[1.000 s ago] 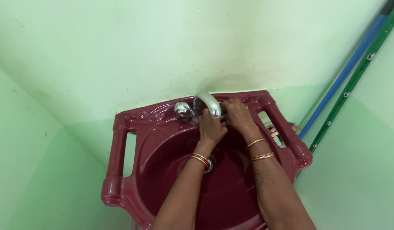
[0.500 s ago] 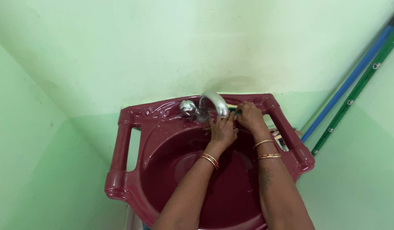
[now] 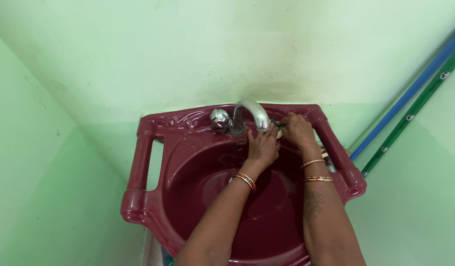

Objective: The person scrubs the maroon bathroom sink and chrome faucet with a yellow sponge, repeatedly rinsing the sponge under running water. They wipe the basin, rim, and faucet, then rinse the sponge again before continuing to scrub the sink surface.

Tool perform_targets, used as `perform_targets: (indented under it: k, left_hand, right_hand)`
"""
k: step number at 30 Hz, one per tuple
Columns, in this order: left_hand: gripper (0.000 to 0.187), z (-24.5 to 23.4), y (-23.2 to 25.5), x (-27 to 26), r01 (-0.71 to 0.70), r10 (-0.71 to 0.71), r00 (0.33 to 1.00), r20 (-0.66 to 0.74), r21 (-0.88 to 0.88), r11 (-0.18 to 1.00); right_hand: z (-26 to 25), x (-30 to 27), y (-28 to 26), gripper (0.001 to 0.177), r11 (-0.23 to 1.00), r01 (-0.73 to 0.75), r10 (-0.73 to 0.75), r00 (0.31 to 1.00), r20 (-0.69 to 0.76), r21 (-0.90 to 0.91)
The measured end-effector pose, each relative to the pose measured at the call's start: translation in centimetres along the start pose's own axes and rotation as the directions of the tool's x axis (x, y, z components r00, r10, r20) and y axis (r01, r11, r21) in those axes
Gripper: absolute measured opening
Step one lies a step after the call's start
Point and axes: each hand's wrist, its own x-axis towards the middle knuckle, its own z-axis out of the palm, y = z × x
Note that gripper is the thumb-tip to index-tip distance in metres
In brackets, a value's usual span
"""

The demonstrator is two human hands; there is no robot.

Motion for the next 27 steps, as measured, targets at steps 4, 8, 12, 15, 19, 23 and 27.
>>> perform_targets:
  k: [4,8,12,15,19,23,27]
  left_hand:
    - [0.056,-1.0,0.4,0.1,0.088,-0.081,0.989,0.12,-0.052,0.995]
    - [0.073,-1.2,0.5,0.4,0.078,-0.083,0.996,-0.02,-0.182,0.98]
    - [0.077,-0.9,0.4,0.6,0.034,-0.052,0.994,-0.094,-0.189,0.981]
    - [0.076,-0.5,0.1,0.5,0.033,-0.052,0.992,-0.113,-0.163,0.986]
    - [0.072,0.3,-0.6,0.6,0.136,-0.138,0.99,-0.003,-0.133,0.982]
    - [0.07,0.8,-0.9,0.7,0.108,-0.116,0.992,-0.044,-0.139,0.984]
    - [0.069,0.9,-1.1,0.7,0.111,-0.118,0.992,-0.052,-0.123,0.986]
  right_hand:
    - [-1.1,0.3,-0.6,0.016,0.981,-0.19,0.188,0.98,0.063,0.029]
    - [-2.4,-0.2,-0.1,0.013,0.974,-0.223,0.227,0.968,-0.109,0.051]
    - [-2.4,-0.6,1.9,0.015,0.979,-0.199,0.197,0.908,-0.371,0.032]
    - [-0.4,-0.9,2.9,0.02,0.983,-0.185,0.18,0.941,-0.288,0.012]
    - [2.2,-0.7,3.8,0.024,0.976,-0.191,0.153,0.945,-0.289,-0.106]
    - [2.6,-0.2,4.0,0.02,0.986,-0.166,0.159,0.971,-0.177,-0.022]
    - [0.9,-0.2,2.7,0.017,0.999,-0.026,0.022,0.986,-0.164,-0.022]
